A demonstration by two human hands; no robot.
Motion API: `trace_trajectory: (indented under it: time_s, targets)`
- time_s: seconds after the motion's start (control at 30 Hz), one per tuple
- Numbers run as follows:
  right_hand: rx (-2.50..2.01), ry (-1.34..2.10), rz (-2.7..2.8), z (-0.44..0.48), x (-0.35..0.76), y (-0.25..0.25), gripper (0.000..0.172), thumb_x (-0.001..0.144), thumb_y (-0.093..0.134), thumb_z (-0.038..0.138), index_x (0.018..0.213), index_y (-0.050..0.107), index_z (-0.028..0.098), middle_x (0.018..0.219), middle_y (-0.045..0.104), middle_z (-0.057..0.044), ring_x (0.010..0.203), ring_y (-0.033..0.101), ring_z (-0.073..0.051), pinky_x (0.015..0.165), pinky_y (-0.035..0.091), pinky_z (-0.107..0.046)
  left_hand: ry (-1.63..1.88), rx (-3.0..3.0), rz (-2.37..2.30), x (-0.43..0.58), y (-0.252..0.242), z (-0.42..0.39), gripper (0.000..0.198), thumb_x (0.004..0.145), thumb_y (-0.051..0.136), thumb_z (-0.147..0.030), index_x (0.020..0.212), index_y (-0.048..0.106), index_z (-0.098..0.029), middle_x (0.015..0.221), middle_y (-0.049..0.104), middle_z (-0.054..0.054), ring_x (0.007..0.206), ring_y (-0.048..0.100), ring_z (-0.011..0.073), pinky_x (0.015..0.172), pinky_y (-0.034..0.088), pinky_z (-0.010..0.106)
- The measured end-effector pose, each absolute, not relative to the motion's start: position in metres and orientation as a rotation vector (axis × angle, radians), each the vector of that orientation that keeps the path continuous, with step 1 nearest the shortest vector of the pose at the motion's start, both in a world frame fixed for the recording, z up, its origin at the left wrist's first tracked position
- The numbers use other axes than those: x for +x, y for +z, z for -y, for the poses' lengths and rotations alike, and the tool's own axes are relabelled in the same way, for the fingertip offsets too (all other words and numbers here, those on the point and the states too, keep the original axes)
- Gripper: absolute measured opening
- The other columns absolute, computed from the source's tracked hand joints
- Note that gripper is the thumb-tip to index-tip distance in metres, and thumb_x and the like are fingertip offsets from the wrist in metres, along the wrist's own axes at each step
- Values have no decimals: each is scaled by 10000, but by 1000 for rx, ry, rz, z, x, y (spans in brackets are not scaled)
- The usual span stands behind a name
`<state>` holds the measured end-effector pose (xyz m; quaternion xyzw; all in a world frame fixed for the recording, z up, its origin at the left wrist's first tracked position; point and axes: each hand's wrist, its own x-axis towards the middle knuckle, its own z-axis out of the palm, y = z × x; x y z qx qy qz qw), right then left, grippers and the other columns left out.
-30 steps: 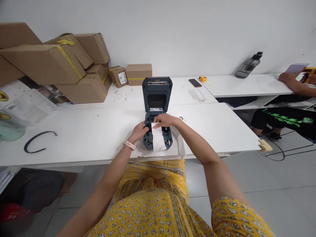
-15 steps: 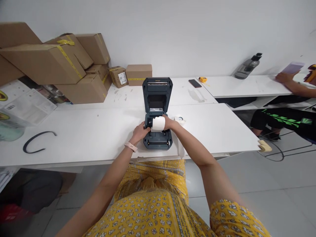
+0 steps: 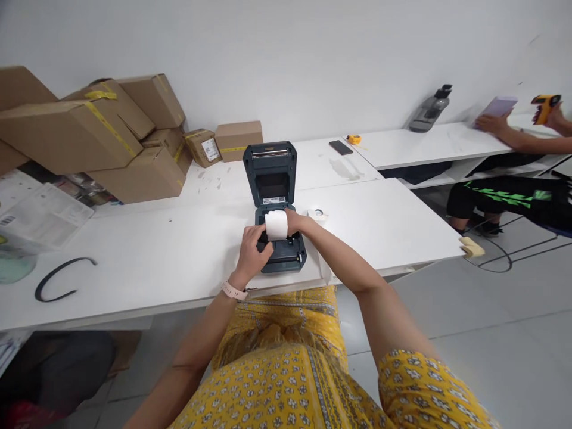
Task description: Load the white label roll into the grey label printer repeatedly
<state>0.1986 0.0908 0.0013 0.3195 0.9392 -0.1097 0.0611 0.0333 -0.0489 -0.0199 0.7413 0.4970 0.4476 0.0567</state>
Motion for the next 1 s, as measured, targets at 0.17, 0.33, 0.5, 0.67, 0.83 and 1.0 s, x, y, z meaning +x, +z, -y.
trace_trajectory:
  time_s: [0.17,0.33,0.5,0.67,0.83,1.0]
  targets:
    - [883,-378,-2658,-83,189,25,189,831,646,227,919,805,175,930,818,-91,928,732,-283,884,437,-351,1358,2314,-1391,45,-31,51,37,870,714,-212,883,686,-194,897,739,58,942,650,239,840,513,395]
    - [830,-442,-2619,-79,187,38,224,863,650,267,1003,810,197,992,819,-71,937,720,-230,816,409,-284,1534,2468,-1285,48,-40,69,126,901,726,-252,800,692,-185,813,757,41,842,666,207,812,489,388]
    - [888,-527,-2641,-83,185,34,376,818,702,234,1184,770,180,1134,800,-77,1002,724,-223,782,446,-255,1420,2577,-1272,52,-39,88,132,946,671,-223,825,721,-207,825,779,15,832,677,182,827,484,381]
    - [927,-635,-2695,-74,194,45,337,771,744,205,1099,788,145,1052,810,-81,941,732,-223,774,489,-262,1444,2592,-1281,54,-39,99,94,943,670,-190,872,731,-197,892,797,18,864,704,180,818,518,377]
    - [1192,-943,-3454,-70,216,93,319,954,577,463,1000,764,209,1033,790,-63,982,715,-230,903,544,-356,1404,2609,-1274,51,-39,107,112,959,647,-189,901,742,-192,955,806,38,934,729,190,823,571,363]
    - [1985,-548,-3714,-120,221,120,541,966,414,709,1281,636,330,1368,668,-71,1369,526,-282,1158,421,-470,1328,2672,-1272,49,-40,113,153,980,604,-178,923,744,-204,929,802,38,926,732,184,818,570,356]
